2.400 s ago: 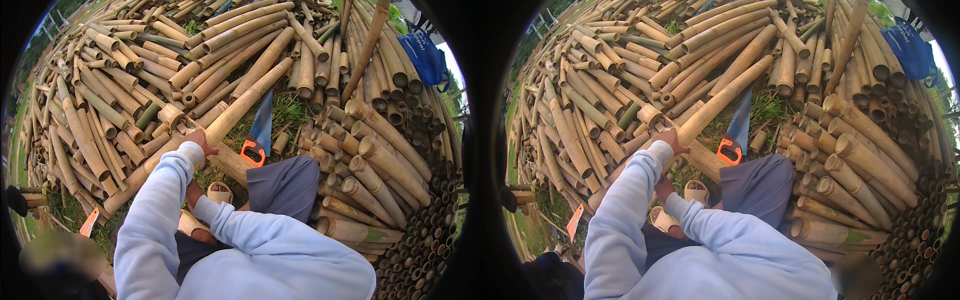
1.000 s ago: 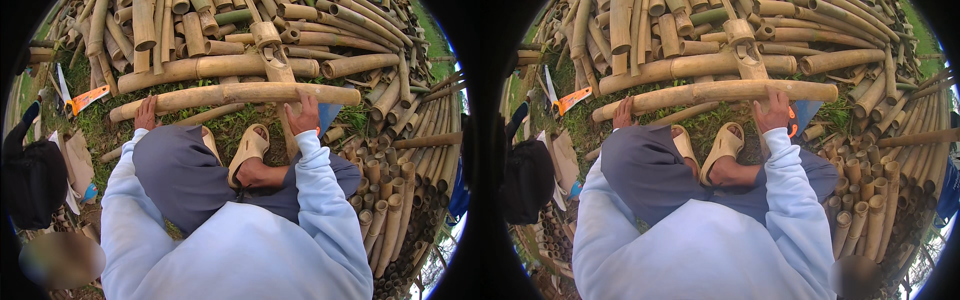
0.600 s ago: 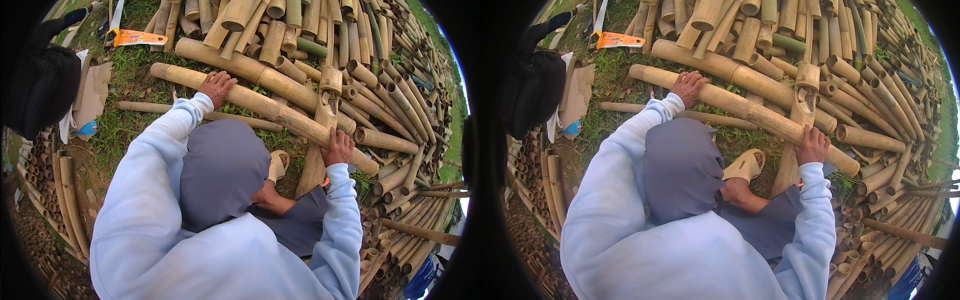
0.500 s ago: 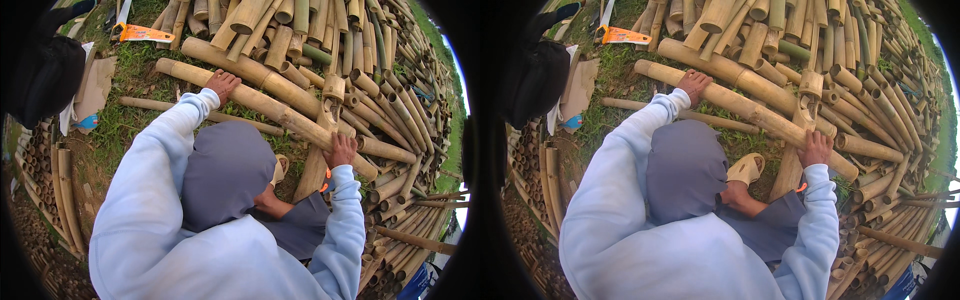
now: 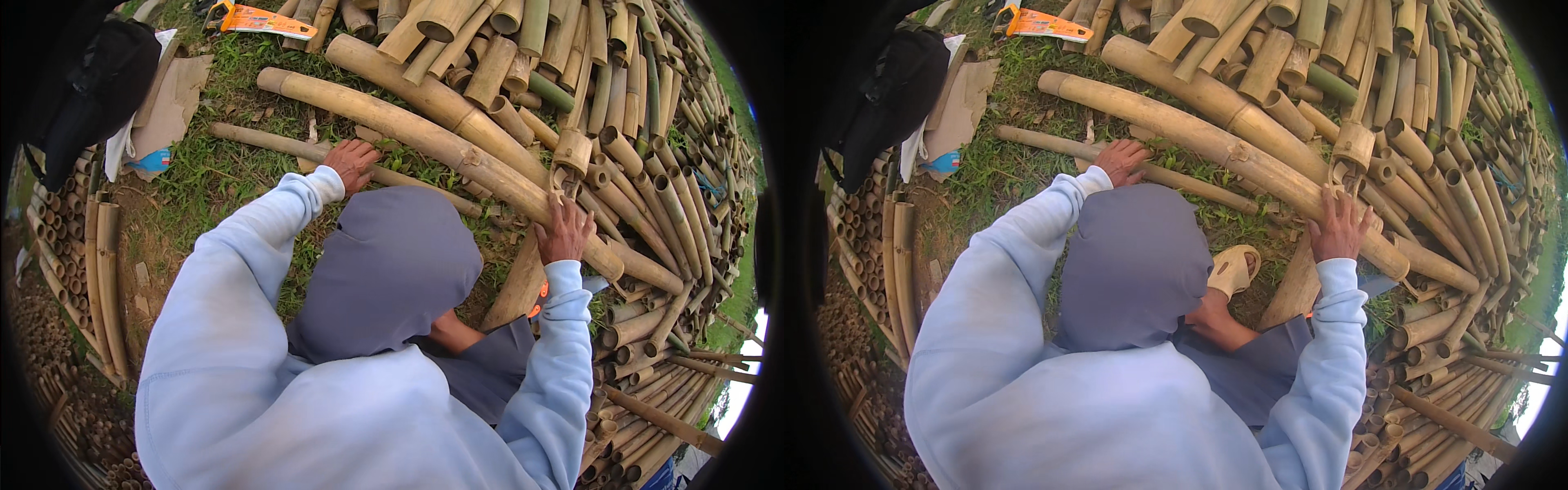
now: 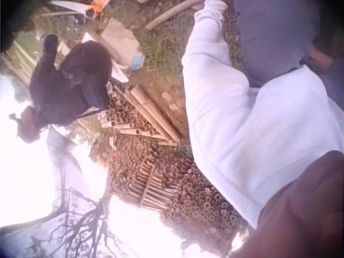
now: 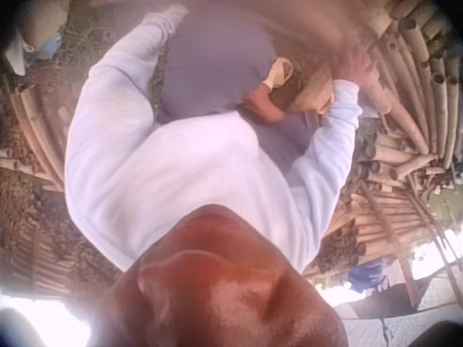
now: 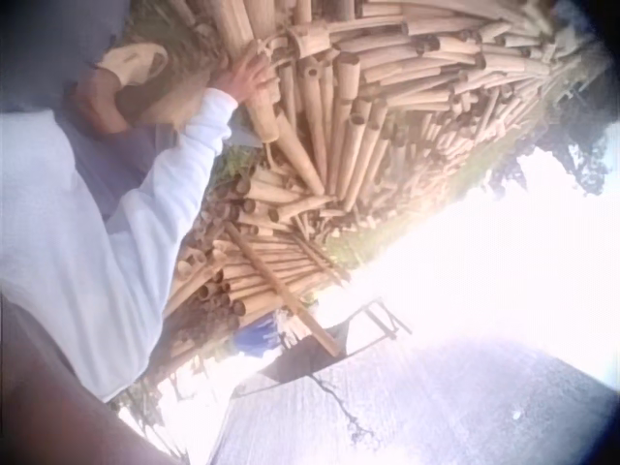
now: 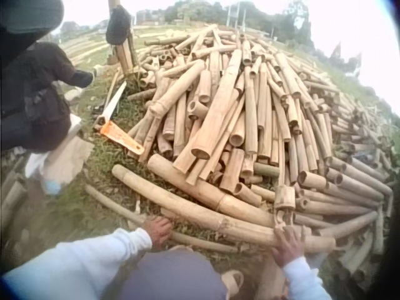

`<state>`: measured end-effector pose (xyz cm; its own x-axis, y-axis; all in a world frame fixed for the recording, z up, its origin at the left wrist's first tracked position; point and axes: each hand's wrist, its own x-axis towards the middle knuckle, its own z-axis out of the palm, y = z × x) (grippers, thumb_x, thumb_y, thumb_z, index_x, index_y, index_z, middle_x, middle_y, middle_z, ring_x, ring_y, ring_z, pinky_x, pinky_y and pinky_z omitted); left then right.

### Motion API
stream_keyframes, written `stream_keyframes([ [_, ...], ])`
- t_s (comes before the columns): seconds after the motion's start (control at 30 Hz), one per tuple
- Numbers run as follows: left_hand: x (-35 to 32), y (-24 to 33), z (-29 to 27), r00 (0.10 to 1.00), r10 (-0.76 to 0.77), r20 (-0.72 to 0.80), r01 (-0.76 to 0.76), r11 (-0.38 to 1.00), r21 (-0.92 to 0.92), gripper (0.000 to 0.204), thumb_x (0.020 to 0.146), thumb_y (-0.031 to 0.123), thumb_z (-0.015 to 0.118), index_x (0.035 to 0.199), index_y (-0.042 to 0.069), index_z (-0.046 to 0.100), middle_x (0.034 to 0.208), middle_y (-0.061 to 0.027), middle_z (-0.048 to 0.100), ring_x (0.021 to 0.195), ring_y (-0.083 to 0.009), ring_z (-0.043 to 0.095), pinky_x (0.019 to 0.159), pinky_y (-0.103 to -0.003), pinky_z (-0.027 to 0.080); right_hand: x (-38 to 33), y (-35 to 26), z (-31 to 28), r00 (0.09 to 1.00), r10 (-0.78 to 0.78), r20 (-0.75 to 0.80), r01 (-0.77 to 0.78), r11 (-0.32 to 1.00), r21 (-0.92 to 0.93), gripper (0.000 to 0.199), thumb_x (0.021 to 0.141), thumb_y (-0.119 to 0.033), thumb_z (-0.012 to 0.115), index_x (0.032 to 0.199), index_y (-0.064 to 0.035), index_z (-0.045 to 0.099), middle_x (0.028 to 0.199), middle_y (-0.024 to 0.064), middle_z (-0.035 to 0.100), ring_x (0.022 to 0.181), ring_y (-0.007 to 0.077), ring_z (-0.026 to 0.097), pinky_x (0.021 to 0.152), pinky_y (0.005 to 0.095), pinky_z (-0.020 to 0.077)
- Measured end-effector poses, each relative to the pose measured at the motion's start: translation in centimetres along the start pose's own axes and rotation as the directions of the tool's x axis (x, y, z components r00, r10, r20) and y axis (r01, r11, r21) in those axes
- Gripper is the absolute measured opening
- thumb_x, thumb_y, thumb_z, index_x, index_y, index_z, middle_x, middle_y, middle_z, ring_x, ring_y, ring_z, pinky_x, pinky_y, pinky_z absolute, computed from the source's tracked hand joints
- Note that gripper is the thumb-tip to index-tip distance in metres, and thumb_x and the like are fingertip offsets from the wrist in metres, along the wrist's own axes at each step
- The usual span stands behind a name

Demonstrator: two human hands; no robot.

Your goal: The person sits on the ground and uses a hand saw to cut bamboo poles into shorter sections. They repeatedly position bamboo pieces, saw through them, and place the cut pieces aside.

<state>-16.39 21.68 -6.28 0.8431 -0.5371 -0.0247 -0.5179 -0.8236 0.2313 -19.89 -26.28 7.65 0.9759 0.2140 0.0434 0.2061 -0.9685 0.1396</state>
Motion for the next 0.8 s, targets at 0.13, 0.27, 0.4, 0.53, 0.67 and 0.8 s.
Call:
stream_keyframes([
  [0.13, 0.3, -0.3, 3.1, 0.993, -0.043, 0.111, 0.031, 0.994, 0.105, 0.049, 0.084, 0.037, 0.075, 0.126, 0.013, 0.064, 0.122, -0.0078, 0.062, 0.119, -0.0269, 0.056, 0.102, -0.043, 0.043, -0.1, -1.0, -0.8, 0.999, -0.019, -0.031, 0.019, 1.000, 0.009, 0.087, 0.078, -0.029, 0.086, 0.154, -0.0237, 0.045, 0.142, 0.0087, 0.052, 0.139, 0.0306, 0.047, 0.124, 0.0618, 0.0171],
  [0.27, 1.6, -0.4, 3.3, 0.981, 0.023, 0.193, -0.060, 0.980, 0.191, 0.046, 0.083, 0.029, 0.072, 0.125, 0.012, 0.064, 0.120, -0.0090, 0.064, 0.117, -0.0286, 0.060, 0.102, -0.043, 0.045, -0.8, -0.4, -0.1, 0.998, -0.004, -0.064, 0.005, 1.000, 0.017, 0.083, 0.079, -0.026, 0.085, 0.153, -0.0226, 0.047, 0.142, 0.0101, 0.053, 0.140, 0.0299, 0.047, 0.123, 0.0601, 0.0224],
  [0.4, 2.2, 0.5, 3.3, 0.965, 0.033, 0.261, -0.111, 0.950, 0.292, 0.044, 0.081, 0.022, 0.068, 0.123, 0.010, 0.064, 0.114, -0.0093, 0.065, 0.106, -0.0293, 0.066, 0.096, -0.043, 0.051, -1.0, -1.7, -0.1, 0.985, -0.110, -0.131, 0.131, 0.977, 0.167, 0.082, 0.081, -0.026, 0.084, 0.154, -0.0221, 0.047, 0.141, 0.0101, 0.054, 0.137, 0.0305, 0.049, 0.122, 0.0581, 0.0251],
  [0.53, 1.5, 0.4, 0.9, 0.979, 0.204, 0.010, -0.204, 0.971, 0.122, 0.041, 0.086, 0.021, 0.063, 0.125, 0.010, 0.064, 0.104, -0.0103, 0.065, 0.099, -0.0285, 0.069, 0.085, -0.041, 0.056, -1.4, -6.7, -1.9, 0.959, -0.267, -0.096, 0.284, 0.900, 0.330, 0.081, 0.082, -0.031, 0.083, 0.154, -0.0221, 0.047, 0.139, 0.0104, 0.057, 0.135, 0.0316, 0.051, 0.120, 0.0557, 0.0296],
  [0.67, 2.6, 2.9, -4.4, 0.958, 0.288, -0.001, -0.288, 0.957, -0.026, 0.041, 0.086, 0.020, 0.063, 0.126, 0.011, 0.063, 0.102, -0.0101, 0.064, 0.097, -0.0297, 0.068, 0.084, -0.042, 0.056, -1.4, -9.2, -1.1, 0.947, -0.321, -0.031, 0.319, 0.916, 0.245, 0.078, 0.086, -0.036, 0.080, 0.154, -0.0223, 0.047, 0.135, 0.0107, 0.060, 0.131, 0.0324, 0.054, 0.118, 0.0535, 0.0326],
  [0.8, 3.2, 3.4, -7.4, 0.963, 0.269, 0.029, -0.264, 0.958, -0.108, 0.043, 0.082, 0.021, 0.066, 0.123, 0.010, 0.064, 0.100, -0.0086, 0.066, 0.096, -0.0291, 0.067, 0.083, -0.043, 0.054, -0.9, -8.9, -2.1, 0.960, -0.264, 0.095, 0.219, 0.917, 0.333, 0.059, 0.090, -0.031, 0.075, 0.146, -0.0213, 0.056, 0.107, 0.0083, 0.065, 0.102, 0.0300, 0.066, 0.091, 0.0451, 0.0526],
])
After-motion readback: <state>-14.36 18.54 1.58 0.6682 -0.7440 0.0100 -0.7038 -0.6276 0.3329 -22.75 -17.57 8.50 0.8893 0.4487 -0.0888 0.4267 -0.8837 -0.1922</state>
